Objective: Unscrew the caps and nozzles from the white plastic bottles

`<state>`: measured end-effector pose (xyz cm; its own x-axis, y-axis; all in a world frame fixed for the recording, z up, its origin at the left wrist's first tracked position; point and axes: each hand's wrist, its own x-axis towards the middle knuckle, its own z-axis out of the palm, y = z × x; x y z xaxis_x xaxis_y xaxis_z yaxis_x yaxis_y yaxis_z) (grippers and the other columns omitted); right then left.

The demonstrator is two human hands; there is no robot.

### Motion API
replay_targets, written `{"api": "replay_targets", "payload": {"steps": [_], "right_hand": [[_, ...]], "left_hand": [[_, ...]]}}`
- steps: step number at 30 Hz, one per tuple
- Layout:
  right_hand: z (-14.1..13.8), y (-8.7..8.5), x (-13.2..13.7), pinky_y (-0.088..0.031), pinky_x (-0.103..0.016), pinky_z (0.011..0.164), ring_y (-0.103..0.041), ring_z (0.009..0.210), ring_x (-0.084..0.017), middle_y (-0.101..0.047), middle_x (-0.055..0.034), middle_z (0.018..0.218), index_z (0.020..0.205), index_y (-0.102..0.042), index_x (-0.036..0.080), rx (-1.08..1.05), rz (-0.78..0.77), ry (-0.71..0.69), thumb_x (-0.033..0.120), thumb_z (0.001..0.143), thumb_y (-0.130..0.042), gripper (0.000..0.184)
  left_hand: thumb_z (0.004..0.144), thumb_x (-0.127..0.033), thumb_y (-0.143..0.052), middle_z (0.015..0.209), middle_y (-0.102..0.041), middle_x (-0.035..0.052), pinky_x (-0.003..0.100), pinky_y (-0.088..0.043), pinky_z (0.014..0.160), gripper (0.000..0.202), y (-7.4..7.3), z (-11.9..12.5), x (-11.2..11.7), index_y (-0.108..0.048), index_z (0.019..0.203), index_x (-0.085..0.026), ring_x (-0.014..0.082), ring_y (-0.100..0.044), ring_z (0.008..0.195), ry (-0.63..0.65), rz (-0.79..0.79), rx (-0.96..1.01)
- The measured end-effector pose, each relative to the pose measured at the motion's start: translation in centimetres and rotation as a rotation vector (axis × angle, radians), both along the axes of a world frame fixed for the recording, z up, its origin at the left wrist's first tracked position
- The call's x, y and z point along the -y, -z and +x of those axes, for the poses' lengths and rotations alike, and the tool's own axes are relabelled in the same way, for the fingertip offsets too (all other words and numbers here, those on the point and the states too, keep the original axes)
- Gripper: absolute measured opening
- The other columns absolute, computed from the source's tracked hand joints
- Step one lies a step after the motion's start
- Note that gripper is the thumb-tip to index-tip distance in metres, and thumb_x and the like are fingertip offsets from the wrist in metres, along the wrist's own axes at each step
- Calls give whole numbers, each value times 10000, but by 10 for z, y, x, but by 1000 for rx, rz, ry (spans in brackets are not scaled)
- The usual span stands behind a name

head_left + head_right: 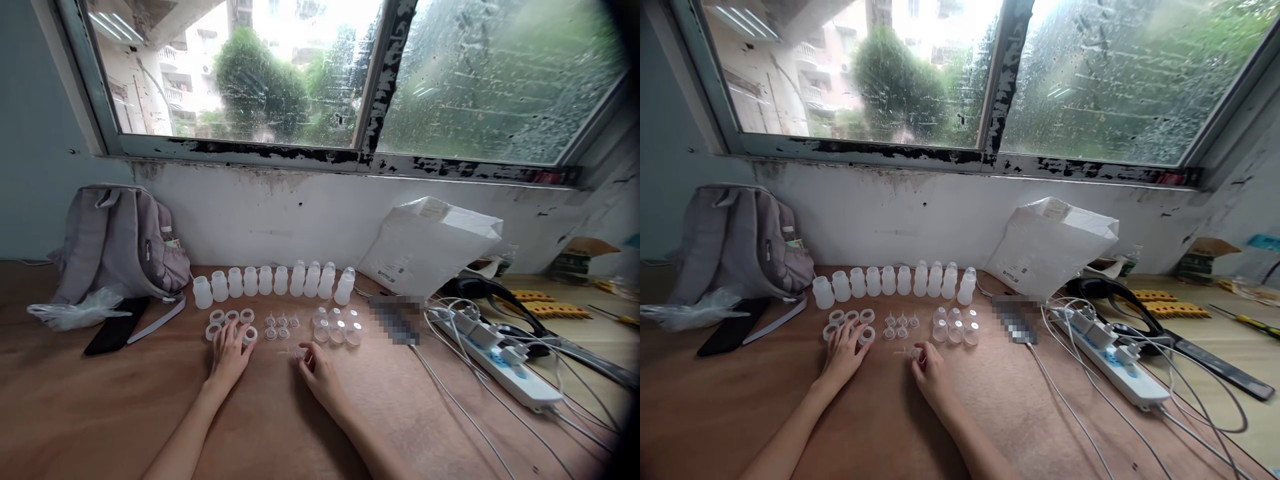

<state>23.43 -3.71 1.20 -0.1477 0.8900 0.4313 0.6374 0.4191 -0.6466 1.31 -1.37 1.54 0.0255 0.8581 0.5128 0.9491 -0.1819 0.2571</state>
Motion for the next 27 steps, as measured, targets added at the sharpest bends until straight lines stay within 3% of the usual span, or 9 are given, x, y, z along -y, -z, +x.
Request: {"api": "replay_targets", "payload": {"steps": [8, 13, 19, 27], "right_hand": [[-4, 1, -31, -418, -247, 589, -546, 652, -143, -540, -54, 831, 989, -511, 181, 178, 46, 67, 187, 786, -392, 235], [-8, 1, -45, -412, -247, 604, -549, 680, -156, -546, -72, 836, 931, -546, 162, 260, 34, 137, 182, 788, -400, 205], [-10, 1, -47, -397, -244, 587, -549, 677, -159, -549, -70, 826, 892, -554, 172, 329, 24, 160, 180, 791, -395, 188], [-9, 4, -52, -399, -233, 601, -558, 674, -153, -569, -60, 807, 913, -564, 166, 325, -1, 178, 214, 789, -405, 207]], "left_hand": [[786, -316, -419, 1217, -441, 126, 502, -216, 928, 369, -1, 1, 2, -477, 1128, -190, 284, -367, 1118, -97, 30, -36], [736, -270, -458, 1008, -519, 100, 411, -340, 815, 248, -16, -2, 8, -531, 958, -188, 260, -463, 941, -191, 6, -8], [704, -132, -408, 911, -519, 86, 364, -365, 710, 183, -24, -12, 12, -497, 857, -177, 251, -459, 902, -275, -106, -37], [771, -213, -405, 902, -526, 65, 331, -357, 694, 128, -20, -18, 8, -501, 851, -189, 223, -467, 882, -232, -187, -72]]}}
